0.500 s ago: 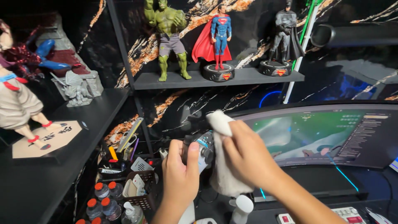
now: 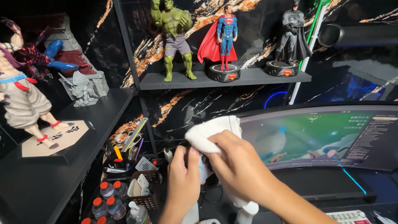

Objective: Cleaning gaming controllers using a white cloth.

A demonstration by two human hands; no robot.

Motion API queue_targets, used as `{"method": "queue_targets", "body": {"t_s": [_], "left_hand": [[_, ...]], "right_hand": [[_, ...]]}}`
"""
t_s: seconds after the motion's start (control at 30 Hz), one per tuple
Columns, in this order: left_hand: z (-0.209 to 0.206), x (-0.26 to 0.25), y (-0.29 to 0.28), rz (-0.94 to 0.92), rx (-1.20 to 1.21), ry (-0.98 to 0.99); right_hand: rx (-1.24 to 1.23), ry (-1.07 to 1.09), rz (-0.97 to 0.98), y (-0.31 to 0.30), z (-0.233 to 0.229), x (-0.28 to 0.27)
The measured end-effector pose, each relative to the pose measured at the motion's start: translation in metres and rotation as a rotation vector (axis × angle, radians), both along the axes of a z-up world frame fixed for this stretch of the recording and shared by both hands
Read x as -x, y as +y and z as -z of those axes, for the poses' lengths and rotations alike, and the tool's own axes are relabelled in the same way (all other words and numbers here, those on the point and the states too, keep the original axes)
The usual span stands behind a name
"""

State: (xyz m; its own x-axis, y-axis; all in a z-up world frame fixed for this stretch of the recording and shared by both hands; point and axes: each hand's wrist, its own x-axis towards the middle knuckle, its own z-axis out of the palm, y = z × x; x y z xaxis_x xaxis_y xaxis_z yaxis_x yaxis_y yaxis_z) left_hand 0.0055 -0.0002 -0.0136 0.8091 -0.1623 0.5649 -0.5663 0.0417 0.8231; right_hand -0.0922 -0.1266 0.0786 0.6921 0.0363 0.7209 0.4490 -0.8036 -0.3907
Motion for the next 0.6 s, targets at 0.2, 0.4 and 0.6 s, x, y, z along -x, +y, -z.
{"method": "queue_targets", "body": {"t_s": [0.2, 0.4, 0.6], "left_hand": [[-0.002, -0.004, 0.002, 0.129, 0.017, 0.208], [0.004, -0.012, 0.000, 0.224, 0.035, 0.438], [-0.003, -0.007, 0.009, 0.322, 0.046, 0.581]], "right_hand": [[0.034, 0.149, 0.221, -0.009, 0.004, -0.007], [0.049, 0.146, 0.127, -0.006, -0.004, -0.005], [-0.015, 0.231, 0.219, -0.038, -0.001, -0.016]]}}
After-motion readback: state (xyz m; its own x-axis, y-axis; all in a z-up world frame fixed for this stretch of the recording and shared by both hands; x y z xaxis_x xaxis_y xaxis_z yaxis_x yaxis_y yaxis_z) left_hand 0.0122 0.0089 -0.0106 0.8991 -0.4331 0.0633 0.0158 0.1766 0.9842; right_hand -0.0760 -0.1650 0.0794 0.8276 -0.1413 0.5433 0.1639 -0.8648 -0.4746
